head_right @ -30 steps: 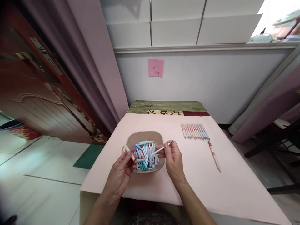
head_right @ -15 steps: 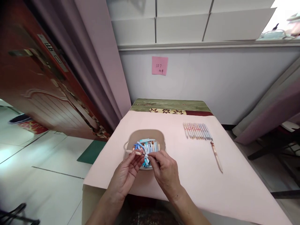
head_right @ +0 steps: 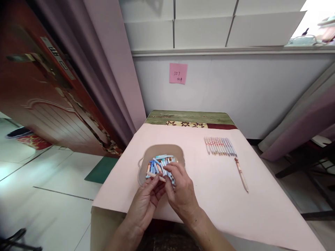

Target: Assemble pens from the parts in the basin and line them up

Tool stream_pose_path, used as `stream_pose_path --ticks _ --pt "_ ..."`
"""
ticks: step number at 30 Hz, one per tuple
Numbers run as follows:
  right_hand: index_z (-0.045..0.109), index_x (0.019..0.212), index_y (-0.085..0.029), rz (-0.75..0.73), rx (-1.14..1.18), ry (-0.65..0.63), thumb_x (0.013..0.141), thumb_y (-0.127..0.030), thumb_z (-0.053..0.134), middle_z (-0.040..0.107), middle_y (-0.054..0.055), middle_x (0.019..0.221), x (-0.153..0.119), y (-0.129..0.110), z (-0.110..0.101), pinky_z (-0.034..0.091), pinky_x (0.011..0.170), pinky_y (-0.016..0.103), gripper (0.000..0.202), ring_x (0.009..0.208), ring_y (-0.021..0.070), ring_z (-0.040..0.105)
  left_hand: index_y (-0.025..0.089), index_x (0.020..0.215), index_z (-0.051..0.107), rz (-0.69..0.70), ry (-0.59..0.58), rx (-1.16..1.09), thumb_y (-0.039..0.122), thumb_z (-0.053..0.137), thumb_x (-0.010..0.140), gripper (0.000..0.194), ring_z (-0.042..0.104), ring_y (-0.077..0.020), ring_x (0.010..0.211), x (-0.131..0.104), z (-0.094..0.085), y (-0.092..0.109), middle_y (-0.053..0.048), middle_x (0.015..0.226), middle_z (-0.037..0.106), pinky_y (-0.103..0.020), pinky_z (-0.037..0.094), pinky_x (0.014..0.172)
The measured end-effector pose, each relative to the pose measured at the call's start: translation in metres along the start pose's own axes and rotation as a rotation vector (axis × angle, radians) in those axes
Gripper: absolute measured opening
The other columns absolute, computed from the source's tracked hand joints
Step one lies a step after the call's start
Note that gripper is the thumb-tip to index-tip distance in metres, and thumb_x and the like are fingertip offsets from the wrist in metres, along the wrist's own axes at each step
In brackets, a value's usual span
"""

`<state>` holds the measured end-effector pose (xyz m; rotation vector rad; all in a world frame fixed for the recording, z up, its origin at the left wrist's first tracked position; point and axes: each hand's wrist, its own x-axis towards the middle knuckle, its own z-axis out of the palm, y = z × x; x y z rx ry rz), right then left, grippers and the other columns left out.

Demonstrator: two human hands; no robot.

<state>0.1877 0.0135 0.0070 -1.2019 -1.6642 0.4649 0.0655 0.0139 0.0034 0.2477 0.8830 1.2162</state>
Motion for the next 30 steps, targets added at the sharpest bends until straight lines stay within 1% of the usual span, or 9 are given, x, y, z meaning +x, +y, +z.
stream_pose_path --ticks 6,9,11,13,17,23,25,27,30 --pt "0.035 0.137 -0.022 0.146 0.291 0.052 0.095 -0.035 0.037 0.050 0.011 0.130 -0.005 -0.001 0.016 0.042 0.101 0.041 0.044 0.121 0.0217 0.049 0.014 0.096 0.068 -0.111 -0.099 -0.034 0.018 0.071 0.074 0.022 0.068 -0.0151 0.074 -0.010 0.005 -0.017 -0.008 0.088 0.072 -0.024 0.056 0.067" --pt "0.032 0.138 -0.022 0.175 0.454 0.122 0.096 -0.044 0.031 0.052 0.011 0.130 0.006 0.005 0.010 0.044 0.098 0.039 0.048 0.121 0.0214 0.050 0.010 0.090 0.067 -0.102 -0.026 -0.020 0.016 0.065 0.080 0.012 0.068 -0.0158 0.068 -0.006 0.002 -0.003 -0.011 0.083 0.072 -0.025 0.057 0.064" --pt "0.040 0.133 -0.022 0.201 0.453 0.128 0.096 -0.044 0.034 0.056 0.011 0.125 0.018 0.013 0.000 0.047 0.093 0.036 0.044 0.114 0.0206 0.054 0.008 0.086 0.066 -0.020 0.072 -0.047 0.013 0.056 0.085 0.011 0.069 -0.0163 0.068 -0.001 -0.003 0.016 -0.013 0.083 0.073 -0.024 0.058 0.060" --pt "0.054 0.118 -0.021 0.206 0.282 0.043 0.094 -0.040 0.041 0.063 0.008 0.113 0.032 0.024 -0.009 0.049 0.086 0.033 0.033 0.102 0.0196 0.060 0.009 0.081 0.066 0.077 0.150 -0.129 0.009 0.048 0.089 0.019 0.069 -0.0146 0.068 0.004 -0.008 0.036 -0.012 0.080 0.073 -0.023 0.058 0.062" --pt "0.069 0.088 -0.023 0.158 -0.310 -0.364 0.087 -0.027 0.053 0.066 0.003 0.088 0.054 0.041 -0.003 0.046 0.077 0.030 0.017 0.083 0.0183 0.061 0.009 0.079 0.066 0.144 0.189 -0.191 0.009 0.046 0.090 0.023 0.067 -0.0111 0.062 0.013 -0.019 0.056 -0.010 0.079 0.073 -0.019 0.056 0.057" --pt "0.063 0.114 -0.034 -0.141 -0.546 -0.854 0.079 -0.030 0.063 0.060 0.002 0.112 0.063 0.039 0.045 0.044 0.073 0.027 0.035 0.093 0.0197 0.061 0.010 0.077 0.066 0.132 0.156 -0.130 0.009 0.049 0.088 0.020 0.066 -0.0124 0.062 0.023 -0.028 0.040 -0.008 0.072 0.071 -0.021 0.056 0.058" --pt "0.064 0.112 -0.034 -0.139 -0.641 -0.877 0.082 -0.032 0.060 0.059 0.003 0.114 0.066 0.040 0.051 0.045 0.073 0.027 0.031 0.092 0.0199 0.061 0.010 0.076 0.066 0.142 0.151 -0.110 0.008 0.049 0.087 0.020 0.067 -0.0138 0.065 0.024 -0.029 0.037 -0.009 0.073 0.071 -0.024 0.057 0.061" --pt "0.067 0.105 -0.028 -0.062 -0.752 -0.815 0.087 -0.030 0.052 0.060 0.007 0.111 0.071 0.046 0.049 0.046 0.071 0.027 0.023 0.089 0.0202 0.063 0.010 0.075 0.066 0.148 0.147 -0.088 0.008 0.049 0.087 0.021 0.067 -0.0151 0.066 0.023 -0.029 0.037 -0.010 0.074 0.071 -0.026 0.057 0.064" --pt "0.070 0.094 -0.017 0.072 -0.864 -0.706 0.093 -0.023 0.040 0.061 0.013 0.102 0.078 0.061 0.035 0.046 0.068 0.028 0.030 0.081 0.0208 0.065 0.010 0.073 0.065 0.132 0.153 -0.074 0.008 0.049 0.087 0.022 0.068 -0.0161 0.065 0.021 -0.029 0.038 -0.011 0.074 0.071 -0.029 0.057 0.065"
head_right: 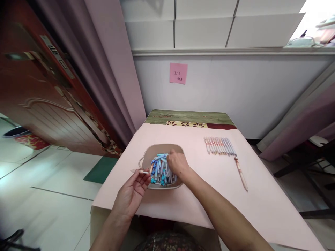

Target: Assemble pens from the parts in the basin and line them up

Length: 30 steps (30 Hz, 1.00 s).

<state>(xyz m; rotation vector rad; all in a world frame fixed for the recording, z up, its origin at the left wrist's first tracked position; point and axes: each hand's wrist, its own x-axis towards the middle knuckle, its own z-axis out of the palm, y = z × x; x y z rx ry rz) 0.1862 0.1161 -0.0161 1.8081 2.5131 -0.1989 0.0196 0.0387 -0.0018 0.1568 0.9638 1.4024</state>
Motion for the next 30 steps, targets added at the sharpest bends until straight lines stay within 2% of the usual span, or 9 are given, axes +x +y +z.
stream_pose_path --ticks 3,6,9,11,14,20,25,27,30 --pt "0.069 0.093 -0.012 0.115 -0.018 0.029 0.093 -0.019 0.036 0.062 0.016 0.100 -0.002 0.018 -0.001 0.046 0.068 0.028 0.033 0.081 0.0215 0.065 0.010 0.073 0.065 -0.022 -0.001 -0.003 0.009 0.049 0.087 0.022 0.067 -0.0157 0.064 0.000 -0.001 0.004 -0.011 0.075 0.072 -0.028 0.057 0.064" --pt "0.067 0.101 -0.014 0.113 -0.006 0.046 0.094 -0.020 0.036 0.062 0.015 0.101 -0.006 0.018 -0.004 0.046 0.070 0.028 0.033 0.085 0.0216 0.064 0.010 0.075 0.066 -0.001 -0.001 -0.016 0.010 0.048 0.088 0.022 0.067 -0.0141 0.064 0.001 -0.003 0.010 -0.010 0.077 0.072 -0.026 0.057 0.063" --pt "0.068 0.104 -0.024 -0.008 0.033 0.027 0.090 -0.024 0.045 0.064 0.007 0.105 -0.009 0.001 -0.007 0.045 0.073 0.027 0.026 0.088 0.0193 0.064 0.010 0.077 0.066 0.030 0.019 -0.032 0.010 0.048 0.088 0.022 0.067 -0.0126 0.063 0.003 -0.002 0.016 -0.009 0.076 0.072 -0.024 0.057 0.062" --pt "0.068 0.103 -0.032 -0.179 0.091 -0.014 0.086 -0.030 0.054 0.063 0.001 0.110 -0.010 -0.013 -0.007 0.045 0.074 0.026 0.023 0.091 0.0181 0.063 0.010 0.076 0.066 0.029 0.035 -0.034 0.010 0.048 0.088 0.021 0.066 -0.0120 0.061 0.003 -0.001 0.017 -0.008 0.075 0.072 -0.023 0.057 0.061" --pt "0.070 0.100 -0.033 -0.388 0.133 -0.095 0.080 -0.035 0.061 0.063 0.000 0.113 -0.013 -0.023 -0.006 0.047 0.071 0.027 0.022 0.090 0.0195 0.064 0.011 0.076 0.065 0.011 0.035 -0.035 0.010 0.049 0.088 0.020 0.066 -0.0122 0.061 0.002 -0.002 0.016 -0.008 0.075 0.072 -0.024 0.057 0.060" --pt "0.072 0.090 -0.017 -0.190 -0.090 -0.135 0.074 -0.018 0.064 0.064 0.015 0.107 -0.019 0.000 -0.013 0.049 0.067 0.030 0.019 0.079 0.0243 0.067 0.010 0.076 0.065 0.004 0.058 -0.033 0.010 0.049 0.088 0.020 0.067 -0.0123 0.061 0.002 -0.003 0.014 -0.009 0.076 0.073 -0.024 0.057 0.061" --pt "0.069 0.094 -0.017 -0.177 -0.119 -0.123 0.047 -0.033 0.084 0.063 0.015 0.106 -0.026 0.012 -0.023 0.050 0.062 0.032 0.052 0.073 0.0278 0.067 0.009 0.081 0.066 0.000 0.008 0.012 0.011 0.052 0.087 0.016 0.069 -0.0145 0.066 0.002 0.002 0.011 -0.012 0.083 0.074 -0.026 0.058 0.064" --pt "0.068 0.096 -0.020 -0.172 -0.111 -0.104 0.050 -0.034 0.082 0.064 0.011 0.103 -0.028 0.012 -0.023 0.050 0.062 0.031 0.050 0.073 0.0263 0.067 0.010 0.083 0.067 0.014 -0.025 0.042 0.012 0.054 0.086 0.013 0.069 -0.0160 0.071 0.001 0.001 0.008 -0.013 0.085 0.074 -0.028 0.058 0.067" --pt "0.067 0.097 -0.023 -0.143 -0.102 -0.067 0.069 -0.021 0.068 0.067 0.008 0.100 -0.030 0.012 -0.021 0.048 0.063 0.028 0.028 0.076 0.0235 0.067 0.010 0.084 0.067 0.037 -0.065 0.074 0.012 0.056 0.085 0.012 0.070 -0.0181 0.077 -0.001 -0.003 0.004 -0.014 0.087 0.073 -0.031 0.058 0.074"
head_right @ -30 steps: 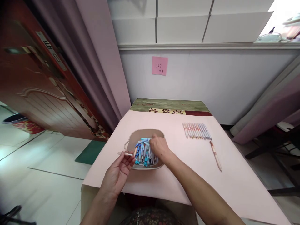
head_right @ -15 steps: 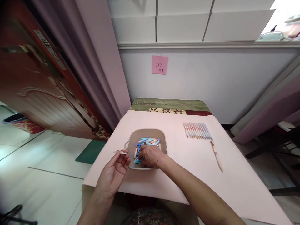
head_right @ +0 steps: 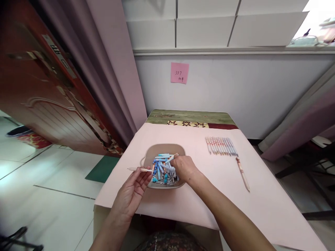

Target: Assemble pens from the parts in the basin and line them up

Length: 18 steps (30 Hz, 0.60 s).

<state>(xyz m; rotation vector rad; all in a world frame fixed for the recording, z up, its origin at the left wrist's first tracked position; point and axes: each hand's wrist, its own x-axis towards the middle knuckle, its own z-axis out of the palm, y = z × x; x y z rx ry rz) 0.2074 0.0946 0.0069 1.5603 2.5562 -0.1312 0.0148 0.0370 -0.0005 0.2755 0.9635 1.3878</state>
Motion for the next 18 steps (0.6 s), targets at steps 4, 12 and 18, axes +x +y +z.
stream_pose_path --ticks 4,12,18 --pt "0.067 0.092 -0.023 0.046 0.009 0.042 0.080 -0.014 0.054 0.069 0.007 0.095 -0.002 0.000 0.000 0.045 0.063 0.027 0.021 0.078 0.0223 0.067 0.009 0.087 0.068 0.017 -0.018 0.000 0.010 0.055 0.085 0.013 0.069 -0.0202 0.084 0.001 -0.005 0.000 -0.015 0.090 0.073 -0.034 0.057 0.080" --pt "0.068 0.095 -0.026 0.074 0.075 0.030 0.083 -0.016 0.052 0.070 0.005 0.093 -0.001 -0.007 -0.002 0.043 0.064 0.025 0.023 0.082 0.0211 0.066 0.009 0.084 0.068 0.075 0.059 -0.098 0.005 0.048 0.087 0.021 0.069 -0.0176 0.081 0.010 -0.008 0.014 -0.012 0.085 0.073 -0.033 0.057 0.081" --pt "0.070 0.093 -0.023 0.048 0.104 0.041 0.088 -0.018 0.045 0.069 0.009 0.097 0.008 -0.017 0.000 0.043 0.068 0.025 0.026 0.084 0.0202 0.065 0.009 0.085 0.068 0.082 0.065 -0.123 0.004 0.047 0.087 0.022 0.069 -0.0166 0.079 0.008 -0.006 0.016 -0.012 0.084 0.073 -0.032 0.057 0.080"
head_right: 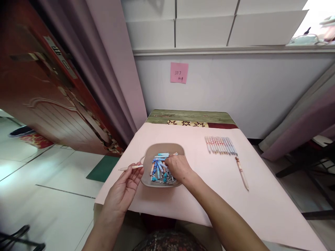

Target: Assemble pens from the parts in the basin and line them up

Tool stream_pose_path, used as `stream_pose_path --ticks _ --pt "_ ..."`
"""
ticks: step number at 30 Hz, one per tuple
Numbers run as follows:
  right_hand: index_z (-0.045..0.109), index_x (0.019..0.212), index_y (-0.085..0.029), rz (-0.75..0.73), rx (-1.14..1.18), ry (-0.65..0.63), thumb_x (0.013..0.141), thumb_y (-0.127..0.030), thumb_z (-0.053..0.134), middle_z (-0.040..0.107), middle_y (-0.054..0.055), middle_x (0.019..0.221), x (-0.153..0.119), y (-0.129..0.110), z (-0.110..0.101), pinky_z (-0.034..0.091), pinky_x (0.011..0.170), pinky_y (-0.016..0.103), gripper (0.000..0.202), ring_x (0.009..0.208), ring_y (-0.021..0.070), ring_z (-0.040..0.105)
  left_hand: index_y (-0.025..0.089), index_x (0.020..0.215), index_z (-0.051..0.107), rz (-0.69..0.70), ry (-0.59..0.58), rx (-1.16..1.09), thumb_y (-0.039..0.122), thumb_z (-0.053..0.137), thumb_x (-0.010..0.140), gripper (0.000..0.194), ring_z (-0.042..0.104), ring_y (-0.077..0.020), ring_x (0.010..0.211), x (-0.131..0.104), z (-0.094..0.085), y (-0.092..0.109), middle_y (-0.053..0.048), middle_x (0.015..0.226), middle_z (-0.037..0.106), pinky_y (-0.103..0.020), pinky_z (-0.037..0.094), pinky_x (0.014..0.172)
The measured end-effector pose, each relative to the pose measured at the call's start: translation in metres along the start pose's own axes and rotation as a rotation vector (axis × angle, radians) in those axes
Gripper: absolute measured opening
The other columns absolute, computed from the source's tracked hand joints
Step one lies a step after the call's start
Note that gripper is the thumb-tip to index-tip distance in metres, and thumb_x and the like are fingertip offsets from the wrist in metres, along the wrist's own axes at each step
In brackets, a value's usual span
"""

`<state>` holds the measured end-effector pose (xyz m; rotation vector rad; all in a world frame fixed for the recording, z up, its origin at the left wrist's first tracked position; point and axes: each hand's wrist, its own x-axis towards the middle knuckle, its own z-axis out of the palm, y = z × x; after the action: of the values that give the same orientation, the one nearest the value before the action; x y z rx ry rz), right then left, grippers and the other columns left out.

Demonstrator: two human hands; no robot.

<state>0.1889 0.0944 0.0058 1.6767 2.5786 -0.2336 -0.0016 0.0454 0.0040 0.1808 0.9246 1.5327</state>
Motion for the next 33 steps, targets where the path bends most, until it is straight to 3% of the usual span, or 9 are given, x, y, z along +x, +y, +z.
stream_pose_path --ticks 8,14,20,23,26,30,33 --pt "0.071 0.096 -0.020 -0.122 0.055 0.006 0.086 -0.020 0.049 0.069 0.009 0.099 0.024 -0.034 0.014 0.045 0.071 0.027 0.024 0.087 0.0215 0.065 0.007 0.083 0.067 -0.004 0.011 -0.021 0.002 0.047 0.086 0.021 0.069 -0.0174 0.078 -0.001 0.002 0.001 -0.012 0.082 0.072 -0.032 0.058 0.078" --pt "0.068 0.099 -0.008 -0.060 0.074 0.002 0.073 -0.034 0.067 0.068 0.018 0.098 0.045 -0.059 0.020 0.048 0.069 0.033 0.036 0.087 0.0288 0.065 0.007 0.083 0.068 0.001 0.029 -0.025 0.003 0.047 0.086 0.021 0.069 -0.0180 0.078 -0.004 0.003 0.005 -0.013 0.082 0.072 -0.032 0.058 0.077" --pt "0.066 0.101 -0.013 -0.036 0.134 -0.004 0.069 -0.025 0.065 0.069 0.013 0.099 0.048 -0.047 0.025 0.046 0.069 0.029 0.034 0.088 0.0259 0.066 0.008 0.082 0.068 0.000 0.023 -0.013 0.003 0.047 0.086 0.022 0.069 -0.0170 0.078 -0.003 -0.001 0.006 -0.012 0.081 0.072 -0.031 0.058 0.077" --pt "0.064 0.108 -0.022 -0.040 0.188 -0.009 0.071 -0.031 0.064 0.070 0.006 0.101 0.043 -0.030 0.023 0.044 0.068 0.025 0.039 0.090 0.0214 0.065 0.009 0.082 0.068 0.000 0.013 -0.017 0.003 0.047 0.086 0.022 0.069 -0.0166 0.078 -0.001 -0.002 0.006 -0.011 0.081 0.072 -0.031 0.057 0.078" --pt "0.066 0.103 -0.026 -0.030 0.206 -0.028 0.072 -0.036 0.064 0.072 0.003 0.093 0.040 -0.020 0.021 0.043 0.065 0.023 0.033 0.086 0.0197 0.066 0.008 0.083 0.068 -0.013 0.013 -0.016 0.003 0.047 0.086 0.022 0.069 -0.0167 0.078 0.001 -0.002 0.004 -0.012 0.081 0.073 -0.031 0.058 0.077" --pt "0.068 0.100 -0.021 0.020 0.161 -0.008 0.078 -0.032 0.058 0.072 0.009 0.093 0.043 -0.029 0.018 0.045 0.069 0.027 0.027 0.089 0.0231 0.066 0.007 0.083 0.068 -0.027 0.005 -0.008 0.003 0.046 0.087 0.022 0.069 -0.0167 0.076 0.002 0.000 0.003 -0.012 0.082 0.073 -0.031 0.058 0.076" --pt "0.068 0.102 -0.017 0.022 0.122 -0.002 0.072 -0.039 0.067 0.070 0.012 0.100 0.050 -0.042 0.018 0.048 0.073 0.029 0.037 0.091 0.0257 0.066 0.007 0.083 0.068 -0.020 0.006 -0.021 0.004 0.047 0.086 0.021 0.069 -0.0173 0.077 0.001 0.001 0.004 -0.013 0.082 0.073 -0.032 0.058 0.076"
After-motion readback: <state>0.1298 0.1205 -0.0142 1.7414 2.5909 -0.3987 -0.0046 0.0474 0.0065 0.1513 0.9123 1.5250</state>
